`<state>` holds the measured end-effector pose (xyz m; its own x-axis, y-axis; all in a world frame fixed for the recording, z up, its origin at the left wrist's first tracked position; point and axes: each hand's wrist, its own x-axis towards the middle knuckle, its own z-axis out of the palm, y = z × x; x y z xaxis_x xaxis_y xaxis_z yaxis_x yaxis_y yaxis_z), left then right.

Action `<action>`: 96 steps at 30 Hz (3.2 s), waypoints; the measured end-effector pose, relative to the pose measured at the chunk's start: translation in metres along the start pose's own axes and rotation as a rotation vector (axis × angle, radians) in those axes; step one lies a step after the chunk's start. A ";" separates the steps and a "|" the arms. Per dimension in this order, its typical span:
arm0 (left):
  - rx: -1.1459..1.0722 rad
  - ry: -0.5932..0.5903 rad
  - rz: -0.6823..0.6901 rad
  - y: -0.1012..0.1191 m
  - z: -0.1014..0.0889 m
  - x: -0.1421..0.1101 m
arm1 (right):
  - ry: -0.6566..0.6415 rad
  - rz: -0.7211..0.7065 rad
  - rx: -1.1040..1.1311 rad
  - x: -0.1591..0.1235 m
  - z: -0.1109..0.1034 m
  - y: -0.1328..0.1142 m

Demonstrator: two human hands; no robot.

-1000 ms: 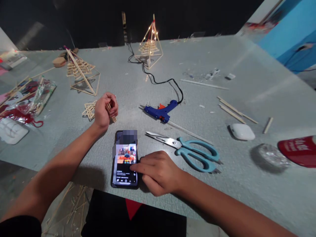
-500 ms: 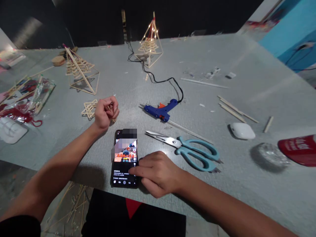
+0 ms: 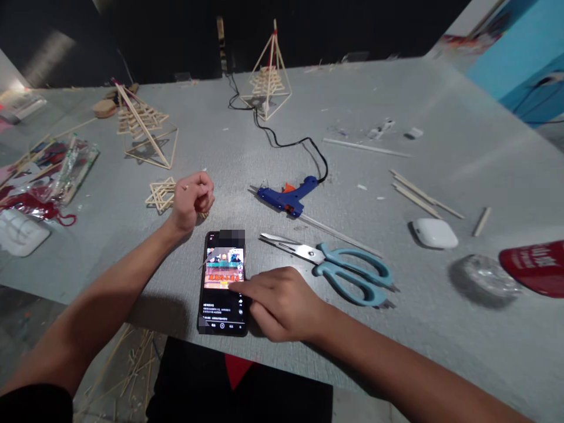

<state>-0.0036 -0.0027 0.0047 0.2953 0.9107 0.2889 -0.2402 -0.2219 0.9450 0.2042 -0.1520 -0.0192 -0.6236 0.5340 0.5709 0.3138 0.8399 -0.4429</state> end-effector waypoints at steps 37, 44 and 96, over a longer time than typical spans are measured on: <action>1.054 -0.369 0.012 0.009 -0.009 0.002 | 0.193 0.387 0.253 -0.001 -0.003 0.006; 1.256 -0.478 -0.048 0.031 -0.020 0.001 | 0.185 0.383 0.251 0.001 -0.005 0.005; 0.904 -0.458 -0.065 0.018 -0.004 -0.008 | 0.168 0.381 0.241 0.002 -0.006 0.004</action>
<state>-0.0142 -0.0120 0.0185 0.6547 0.7512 0.0846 0.5224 -0.5305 0.6676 0.2092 -0.1470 -0.0158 -0.3664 0.8242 0.4318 0.3101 0.5457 -0.7785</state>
